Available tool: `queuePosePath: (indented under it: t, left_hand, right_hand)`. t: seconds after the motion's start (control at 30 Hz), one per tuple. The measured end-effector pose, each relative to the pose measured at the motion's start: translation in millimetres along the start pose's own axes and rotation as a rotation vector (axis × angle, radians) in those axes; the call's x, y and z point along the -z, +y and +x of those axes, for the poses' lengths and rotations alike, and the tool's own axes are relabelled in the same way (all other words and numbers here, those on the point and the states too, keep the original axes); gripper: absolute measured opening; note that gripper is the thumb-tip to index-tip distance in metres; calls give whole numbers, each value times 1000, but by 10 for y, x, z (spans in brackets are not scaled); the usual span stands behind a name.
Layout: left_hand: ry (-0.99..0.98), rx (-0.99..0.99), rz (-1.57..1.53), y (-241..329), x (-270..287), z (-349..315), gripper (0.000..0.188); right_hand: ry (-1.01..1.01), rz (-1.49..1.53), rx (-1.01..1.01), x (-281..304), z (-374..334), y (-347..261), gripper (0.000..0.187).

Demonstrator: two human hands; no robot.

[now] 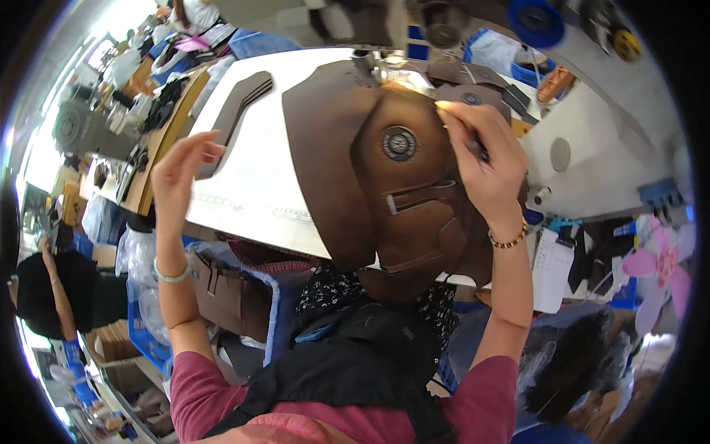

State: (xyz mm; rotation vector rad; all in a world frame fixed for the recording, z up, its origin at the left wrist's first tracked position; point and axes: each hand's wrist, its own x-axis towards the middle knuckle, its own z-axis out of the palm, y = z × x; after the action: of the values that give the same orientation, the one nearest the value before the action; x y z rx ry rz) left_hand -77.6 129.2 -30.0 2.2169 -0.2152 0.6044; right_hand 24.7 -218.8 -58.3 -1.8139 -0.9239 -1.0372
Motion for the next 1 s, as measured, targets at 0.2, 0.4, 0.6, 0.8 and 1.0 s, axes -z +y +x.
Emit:
queuePosePath:
  t: [0.2, 0.4, 0.6, 0.8, 1.0]
  left_hand:
    - [-193, -207, -49, 565, -784, 188, 17]
    - [-123, -214, -78, 716, -1094, 487, 20]
    - [-178, -60, -285, 743, -1269, 587, 22]
    - [-207, 31, -349, 792, -1274, 573, 16]
    - [-200, 20, -360, 772, -1244, 583, 17]
  right_hand:
    - [-47, 4, -102, -44, 59, -76, 6]
    - [-148, -14, -9, -73, 144, -50, 26]
    - [-188, -32, 85, -135, 163, -5, 39]
    - [-206, -36, 115, -139, 122, -10, 39]
    - [-238, 45, 59, -145, 175, -19, 36]
